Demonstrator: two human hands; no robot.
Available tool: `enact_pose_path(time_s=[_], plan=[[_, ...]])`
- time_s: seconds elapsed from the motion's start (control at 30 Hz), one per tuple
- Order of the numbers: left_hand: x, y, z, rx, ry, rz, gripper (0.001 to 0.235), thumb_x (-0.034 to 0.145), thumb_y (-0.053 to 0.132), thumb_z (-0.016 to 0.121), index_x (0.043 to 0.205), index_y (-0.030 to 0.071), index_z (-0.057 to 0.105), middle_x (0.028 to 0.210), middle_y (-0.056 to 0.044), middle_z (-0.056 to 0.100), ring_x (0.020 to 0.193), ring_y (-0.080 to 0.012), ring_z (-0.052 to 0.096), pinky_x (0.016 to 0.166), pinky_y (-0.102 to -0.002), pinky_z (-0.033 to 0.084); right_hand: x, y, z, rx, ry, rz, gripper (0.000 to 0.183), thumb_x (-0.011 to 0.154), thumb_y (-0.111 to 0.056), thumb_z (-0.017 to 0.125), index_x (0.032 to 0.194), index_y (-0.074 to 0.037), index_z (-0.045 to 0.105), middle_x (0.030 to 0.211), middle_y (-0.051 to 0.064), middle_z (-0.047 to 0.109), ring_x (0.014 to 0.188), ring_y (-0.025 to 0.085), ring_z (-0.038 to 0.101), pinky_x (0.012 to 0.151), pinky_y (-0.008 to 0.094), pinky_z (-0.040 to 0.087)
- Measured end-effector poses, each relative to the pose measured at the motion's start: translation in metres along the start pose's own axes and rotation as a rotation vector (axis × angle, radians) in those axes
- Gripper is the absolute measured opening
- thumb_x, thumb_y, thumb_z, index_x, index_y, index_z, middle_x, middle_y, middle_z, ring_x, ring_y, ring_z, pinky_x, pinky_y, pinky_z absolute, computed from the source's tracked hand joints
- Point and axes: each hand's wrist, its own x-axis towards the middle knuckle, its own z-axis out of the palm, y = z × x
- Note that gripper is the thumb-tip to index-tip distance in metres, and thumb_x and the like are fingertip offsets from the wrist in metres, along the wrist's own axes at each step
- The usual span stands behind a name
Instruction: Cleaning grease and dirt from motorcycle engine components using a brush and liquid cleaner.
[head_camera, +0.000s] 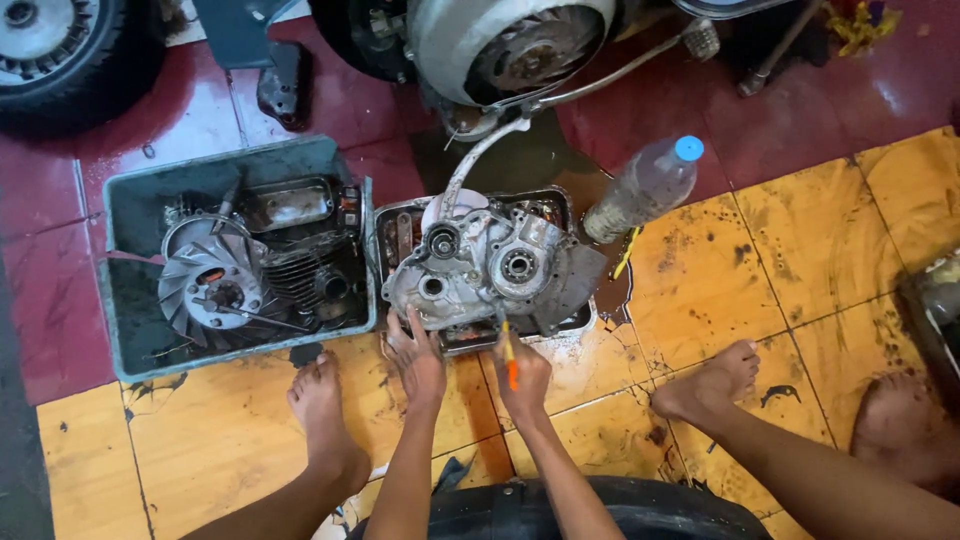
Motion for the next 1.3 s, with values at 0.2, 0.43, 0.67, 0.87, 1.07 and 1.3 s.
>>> enact_pose_path(time_s=[0.2, 0.43, 0.67, 0.87, 1.07, 1.3], plan=[[-0.001, 0.0, 0.003, -0.017, -0.045, -0.043, 0.078, 0.089, 0.02, 0.071, 0.156, 0.004, 0.034, 0.156, -0.029, 0.027, 0.132, -0.0469, 0.042, 0.105, -0.062, 0.037, 0.02, -0.039, -0.022, 0.045, -0.24, 0.021, 0.02, 0.09, -0.028, 0.068, 0.091, -0.009, 0.075, 0.06, 0.011, 0.07, 0.066, 0.036, 0.072, 0.063, 0.052, 0.057], [0.001, -0.003, -0.001, 0.022, -0.037, -0.028, 0.082, 0.09, 0.024, 0.071, 0.158, 0.004, 0.031, 0.156, -0.027, 0.029, 0.129, -0.0423, 0.045, 0.106, -0.055, 0.036, 0.024, -0.055, -0.007, 0.118, -0.342, 0.047, 0.049, 0.093, -0.036, 0.059, 0.064, 0.003, 0.068, 0.058, 0.028, 0.064, 0.07, 0.053, 0.065, 0.063, 0.066, 0.041], [0.006, -0.003, -0.015, 0.007, -0.047, -0.035, 0.087, 0.087, 0.017, 0.07, 0.161, 0.008, 0.024, 0.157, -0.024, 0.029, 0.124, -0.039, 0.048, 0.103, -0.053, 0.038, 0.009, -0.074, 0.061, 0.211, -0.427, 0.15, 0.045, 0.089, -0.046, 0.067, 0.069, -0.006, 0.071, 0.062, 0.017, 0.067, 0.068, 0.04, 0.071, 0.062, 0.045, 0.056], [0.006, -0.002, -0.017, -0.016, -0.082, -0.1, 0.086, 0.089, 0.02, 0.07, 0.162, 0.015, 0.025, 0.156, -0.019, 0.031, 0.125, -0.0382, 0.047, 0.101, -0.054, 0.039, 0.027, -0.102, 0.015, 0.868, -0.132, 0.551, 0.02, 0.092, -0.011, 0.063, 0.086, -0.002, 0.08, 0.06, 0.012, 0.071, 0.049, 0.019, 0.067, 0.055, 0.028, 0.055], [-0.002, -0.004, -0.002, -0.026, -0.167, -0.171, 0.086, 0.088, 0.029, 0.071, 0.161, 0.016, 0.028, 0.156, -0.015, 0.034, 0.126, -0.0355, 0.048, 0.103, -0.052, 0.037, 0.008, -0.038, -0.016, 0.262, 0.071, 0.123, 0.024, 0.099, -0.016, 0.059, 0.084, -0.009, 0.076, 0.06, 0.008, 0.072, 0.055, 0.02, 0.071, 0.054, 0.032, 0.054], [0.0, -0.007, 0.004, -0.043, -0.184, -0.184, 0.088, 0.087, 0.027, 0.073, 0.161, 0.017, 0.025, 0.156, -0.014, 0.032, 0.128, -0.0371, 0.046, 0.108, -0.054, 0.034, 0.024, -0.056, -0.028, 0.274, -0.179, 0.145, 0.017, 0.089, -0.021, 0.072, 0.094, -0.006, 0.078, 0.059, 0.016, 0.068, 0.064, 0.037, 0.071, 0.057, 0.048, 0.049]])
